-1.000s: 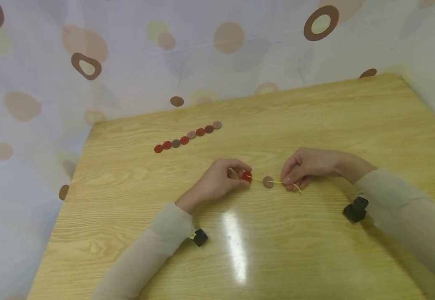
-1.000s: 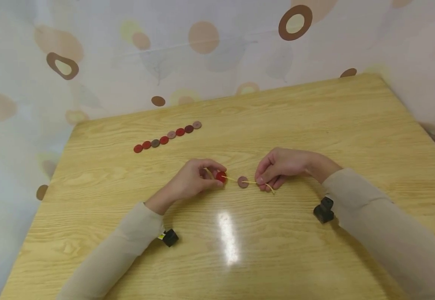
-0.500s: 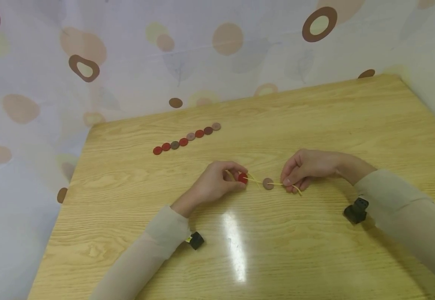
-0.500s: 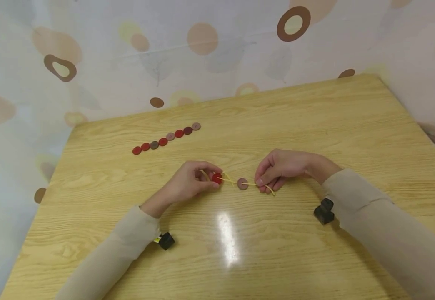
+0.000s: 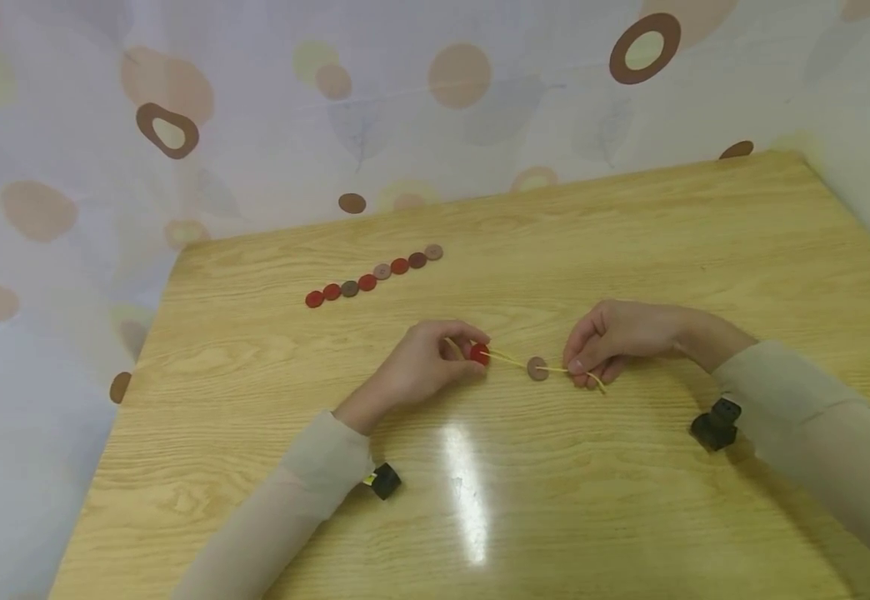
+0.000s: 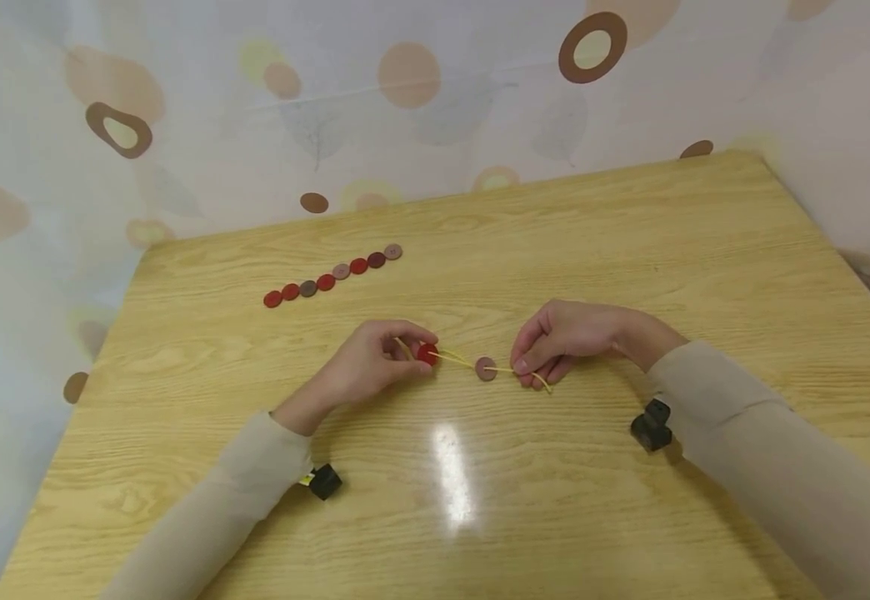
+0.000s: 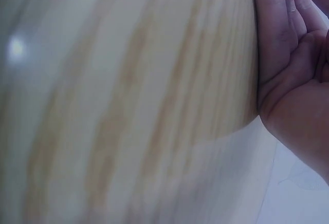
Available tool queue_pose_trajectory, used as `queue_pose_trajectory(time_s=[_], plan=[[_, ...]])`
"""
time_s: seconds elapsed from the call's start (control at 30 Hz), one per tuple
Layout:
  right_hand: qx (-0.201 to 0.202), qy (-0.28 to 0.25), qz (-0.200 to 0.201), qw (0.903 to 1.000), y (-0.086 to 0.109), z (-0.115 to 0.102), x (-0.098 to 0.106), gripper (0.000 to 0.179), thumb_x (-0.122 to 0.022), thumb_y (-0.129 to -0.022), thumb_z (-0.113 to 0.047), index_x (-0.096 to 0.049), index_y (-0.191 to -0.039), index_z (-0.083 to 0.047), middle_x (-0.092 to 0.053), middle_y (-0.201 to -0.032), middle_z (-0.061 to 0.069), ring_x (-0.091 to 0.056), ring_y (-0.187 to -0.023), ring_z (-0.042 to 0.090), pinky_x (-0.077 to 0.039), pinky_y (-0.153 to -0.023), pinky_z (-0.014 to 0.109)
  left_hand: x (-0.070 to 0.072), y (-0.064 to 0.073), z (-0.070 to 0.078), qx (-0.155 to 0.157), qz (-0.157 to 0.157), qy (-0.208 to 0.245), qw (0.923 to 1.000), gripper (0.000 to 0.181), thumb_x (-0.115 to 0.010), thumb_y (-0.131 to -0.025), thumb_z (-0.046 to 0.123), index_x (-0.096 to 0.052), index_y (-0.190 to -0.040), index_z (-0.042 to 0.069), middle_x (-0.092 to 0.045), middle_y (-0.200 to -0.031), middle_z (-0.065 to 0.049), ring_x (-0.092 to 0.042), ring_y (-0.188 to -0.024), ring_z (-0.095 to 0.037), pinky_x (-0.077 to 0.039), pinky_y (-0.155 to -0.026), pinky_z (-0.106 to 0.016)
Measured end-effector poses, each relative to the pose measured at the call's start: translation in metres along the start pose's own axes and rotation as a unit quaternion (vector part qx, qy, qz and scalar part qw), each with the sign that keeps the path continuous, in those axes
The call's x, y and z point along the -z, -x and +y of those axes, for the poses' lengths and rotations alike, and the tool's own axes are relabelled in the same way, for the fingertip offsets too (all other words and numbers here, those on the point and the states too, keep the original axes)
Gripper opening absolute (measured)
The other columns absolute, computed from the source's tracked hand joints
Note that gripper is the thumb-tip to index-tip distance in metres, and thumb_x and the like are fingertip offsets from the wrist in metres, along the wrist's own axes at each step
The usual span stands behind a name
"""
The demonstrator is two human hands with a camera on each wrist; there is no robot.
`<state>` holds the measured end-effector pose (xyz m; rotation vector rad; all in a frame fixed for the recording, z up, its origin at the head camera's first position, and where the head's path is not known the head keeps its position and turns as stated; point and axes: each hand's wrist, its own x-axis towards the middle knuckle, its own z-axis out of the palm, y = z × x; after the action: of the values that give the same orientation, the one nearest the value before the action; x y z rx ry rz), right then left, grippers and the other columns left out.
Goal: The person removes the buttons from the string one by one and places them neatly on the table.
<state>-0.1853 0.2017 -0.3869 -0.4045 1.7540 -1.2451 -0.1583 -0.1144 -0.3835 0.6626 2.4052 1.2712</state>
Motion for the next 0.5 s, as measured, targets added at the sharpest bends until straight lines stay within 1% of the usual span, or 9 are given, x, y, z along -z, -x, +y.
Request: queue_pose_trajectory(time_s=[0.13,0.3,0.5], plan=[[0.004,0.005,0.001,1.0,0.0,-0.0004,-0.0011,0.022,-0.072,-0.093,-0.012,-0.071,-0.103,0.008,-0.072,-0.087,0.013,-0.068,-0.078,0.015,-0.058,-0.071,0.03,0.0018,0.0008,-0.0003,0.0,0.006,0.003,1.0,0.031,-0.079,-0.088,0.012,-0.073,-0.119,0.011,-0.064,-0.091,0.0,-0.061,-0.075,-0.017,-0.049,-0.067,-0.028],[0.005,0.013,-0.001,0.9999,0.0009,-0.0004,-0.0012,0.022,-0.072,-0.093,-0.012,-0.071,-0.103,0.007,-0.072,-0.087,0.013,-0.068,-0.079,0.016,-0.058,-0.071,0.031,0.0026,0.0004,-0.0024,0.0,0.007,0.006,1.0,0.031,-0.079,-0.089,0.011,-0.073,-0.119,0.011,-0.064,-0.091,-0.001,-0.06,-0.075,-0.017,-0.049,-0.066,-0.027],[0.005,0.011,-0.001,0.9999,-0.0003,0.0011,-0.0004,0.022,-0.072,-0.093,-0.011,-0.071,-0.103,0.008,-0.072,-0.088,0.014,-0.069,-0.079,0.017,-0.058,-0.072,0.032,0.004,0.0001,-0.0047,0.005,0.008,0.008,0.9999,0.031,-0.079,-0.088,0.011,-0.073,-0.119,0.011,-0.064,-0.092,-0.001,-0.059,-0.075,-0.017,-0.048,-0.065,-0.027]])
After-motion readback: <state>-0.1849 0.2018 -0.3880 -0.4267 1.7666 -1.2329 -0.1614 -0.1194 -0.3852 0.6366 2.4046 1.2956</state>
